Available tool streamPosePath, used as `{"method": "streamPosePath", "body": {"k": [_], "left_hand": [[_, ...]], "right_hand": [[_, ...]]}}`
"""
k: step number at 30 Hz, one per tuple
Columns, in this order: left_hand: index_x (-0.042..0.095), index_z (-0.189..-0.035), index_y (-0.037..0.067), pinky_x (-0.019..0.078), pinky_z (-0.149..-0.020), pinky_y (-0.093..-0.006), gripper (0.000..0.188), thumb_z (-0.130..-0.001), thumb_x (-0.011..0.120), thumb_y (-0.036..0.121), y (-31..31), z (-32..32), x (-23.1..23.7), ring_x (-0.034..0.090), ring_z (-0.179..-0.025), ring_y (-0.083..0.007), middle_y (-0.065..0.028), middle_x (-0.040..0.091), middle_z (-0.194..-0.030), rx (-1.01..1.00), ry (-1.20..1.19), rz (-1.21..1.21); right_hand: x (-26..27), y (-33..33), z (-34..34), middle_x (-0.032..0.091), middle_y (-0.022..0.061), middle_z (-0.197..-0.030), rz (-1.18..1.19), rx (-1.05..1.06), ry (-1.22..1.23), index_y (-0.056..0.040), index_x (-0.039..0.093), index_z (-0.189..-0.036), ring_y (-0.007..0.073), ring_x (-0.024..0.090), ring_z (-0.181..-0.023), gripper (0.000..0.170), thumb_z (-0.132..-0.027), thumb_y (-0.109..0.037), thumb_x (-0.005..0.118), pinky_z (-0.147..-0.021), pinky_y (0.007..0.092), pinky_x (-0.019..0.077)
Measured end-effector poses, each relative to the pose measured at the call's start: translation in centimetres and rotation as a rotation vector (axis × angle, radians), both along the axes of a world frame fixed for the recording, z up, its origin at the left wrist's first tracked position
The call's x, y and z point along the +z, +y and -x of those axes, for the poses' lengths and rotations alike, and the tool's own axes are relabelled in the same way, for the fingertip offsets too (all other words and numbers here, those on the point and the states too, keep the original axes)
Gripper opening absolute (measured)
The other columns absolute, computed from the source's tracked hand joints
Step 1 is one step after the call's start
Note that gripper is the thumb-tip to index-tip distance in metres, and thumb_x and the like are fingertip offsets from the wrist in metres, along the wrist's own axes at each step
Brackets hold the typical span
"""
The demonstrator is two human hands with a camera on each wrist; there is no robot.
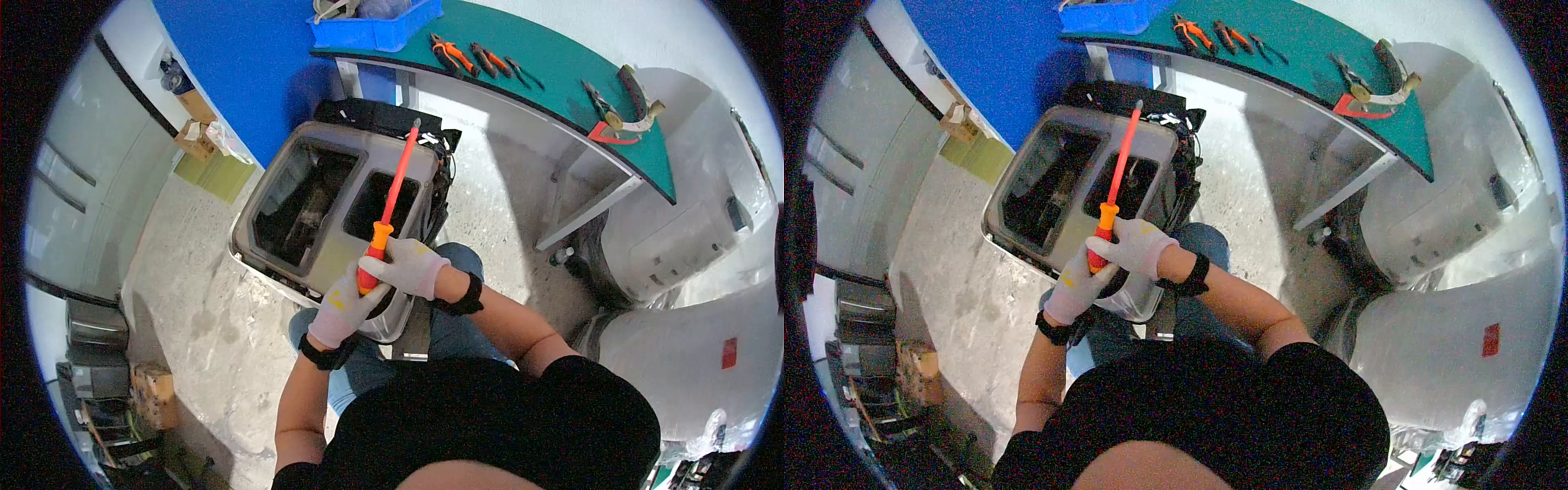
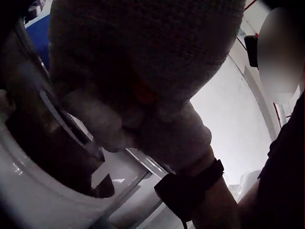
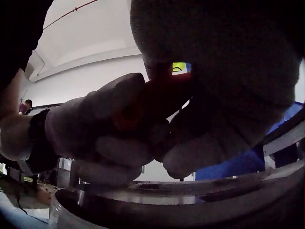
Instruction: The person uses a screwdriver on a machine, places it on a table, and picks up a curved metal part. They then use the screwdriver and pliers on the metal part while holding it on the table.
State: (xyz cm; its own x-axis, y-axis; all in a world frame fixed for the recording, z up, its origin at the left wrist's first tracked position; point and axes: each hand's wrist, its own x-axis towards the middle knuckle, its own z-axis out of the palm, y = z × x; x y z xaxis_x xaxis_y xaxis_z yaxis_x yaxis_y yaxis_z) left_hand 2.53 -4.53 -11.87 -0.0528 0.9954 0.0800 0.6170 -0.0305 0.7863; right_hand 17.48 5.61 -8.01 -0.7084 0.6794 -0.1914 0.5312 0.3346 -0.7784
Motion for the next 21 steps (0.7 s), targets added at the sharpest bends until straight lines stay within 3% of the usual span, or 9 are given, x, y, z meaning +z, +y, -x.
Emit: {"method": "streamPosePath", "body": {"k": [1, 7, 9, 11, 21], "left_hand": [[0.048, -0.116, 0.002, 0.0499, -0.070, -0.0447, 0.047, -0.085, 0.069, 0.030, 0.0, 0.1, 0.0, 0.063, -0.086, -0.0409, -0.0210, 0.064, -0.094, 0.016, 0.035, 0.018], [0.049, -0.114, 0.002, 0.0495, -0.068, -0.0449, 0.046, -0.085, 0.069, 0.033, 1.1, 0.9, -3.6, 0.063, -0.085, -0.0402, -0.0213, 0.064, -0.089, 0.107, 0.053, -0.118], [0.049, -0.113, 0.002, 0.0494, -0.067, -0.0451, 0.046, -0.085, 0.069, 0.034, 1.2, 1.1, -4.2, 0.063, -0.084, -0.0401, -0.0211, 0.064, -0.088, 0.114, 0.090, -0.127], [0.050, -0.111, 0.002, 0.0493, -0.066, -0.0453, 0.046, -0.085, 0.069, 0.035, 1.4, 0.9, -3.8, 0.063, -0.083, -0.0400, -0.0210, 0.064, -0.087, 0.116, 0.125, -0.131], [0.052, -0.108, 0.002, 0.0489, -0.065, -0.0453, 0.045, -0.086, 0.067, 0.038, 1.4, 0.3, -2.9, 0.063, -0.079, -0.0409, -0.0204, 0.064, -0.082, 0.159, 0.150, -0.028]], "right_hand": [[-0.4, 0.0, 0.3, 0.065, 0.0263, -0.086, 0.018, -0.018, 0.011, 0.0028, 0.060, -0.101, 0.0390, 0.065, -0.086, 0.056, -0.087, -0.052, 0.056, -0.076, 0.0416, 0.0503], [-3.9, 1.0, 2.1, 0.065, 0.0266, -0.090, 0.032, -0.062, 0.163, 0.0033, 0.060, -0.100, 0.0381, 0.065, -0.090, 0.059, -0.088, -0.054, 0.055, -0.077, 0.0407, 0.0498], [-3.0, 1.5, 2.1, 0.066, 0.0254, -0.094, 0.045, -0.055, 0.066, 0.0009, 0.060, -0.102, 0.0383, 0.064, -0.093, 0.057, -0.088, -0.054, 0.055, -0.081, 0.0410, 0.0495], [-2.8, 1.8, 2.0, 0.066, 0.0241, -0.099, 0.064, -0.055, -0.032, -0.0016, 0.061, -0.104, 0.0386, 0.063, -0.097, 0.054, -0.088, -0.053, 0.054, -0.084, 0.0414, 0.0491], [-4.8, 1.9, 2.1, 0.066, 0.0227, -0.099, 0.067, -0.088, 0.071, -0.0031, 0.061, -0.104, 0.0376, 0.064, -0.097, 0.052, -0.089, -0.052, 0.054, -0.086, 0.0413, 0.0487]]}}
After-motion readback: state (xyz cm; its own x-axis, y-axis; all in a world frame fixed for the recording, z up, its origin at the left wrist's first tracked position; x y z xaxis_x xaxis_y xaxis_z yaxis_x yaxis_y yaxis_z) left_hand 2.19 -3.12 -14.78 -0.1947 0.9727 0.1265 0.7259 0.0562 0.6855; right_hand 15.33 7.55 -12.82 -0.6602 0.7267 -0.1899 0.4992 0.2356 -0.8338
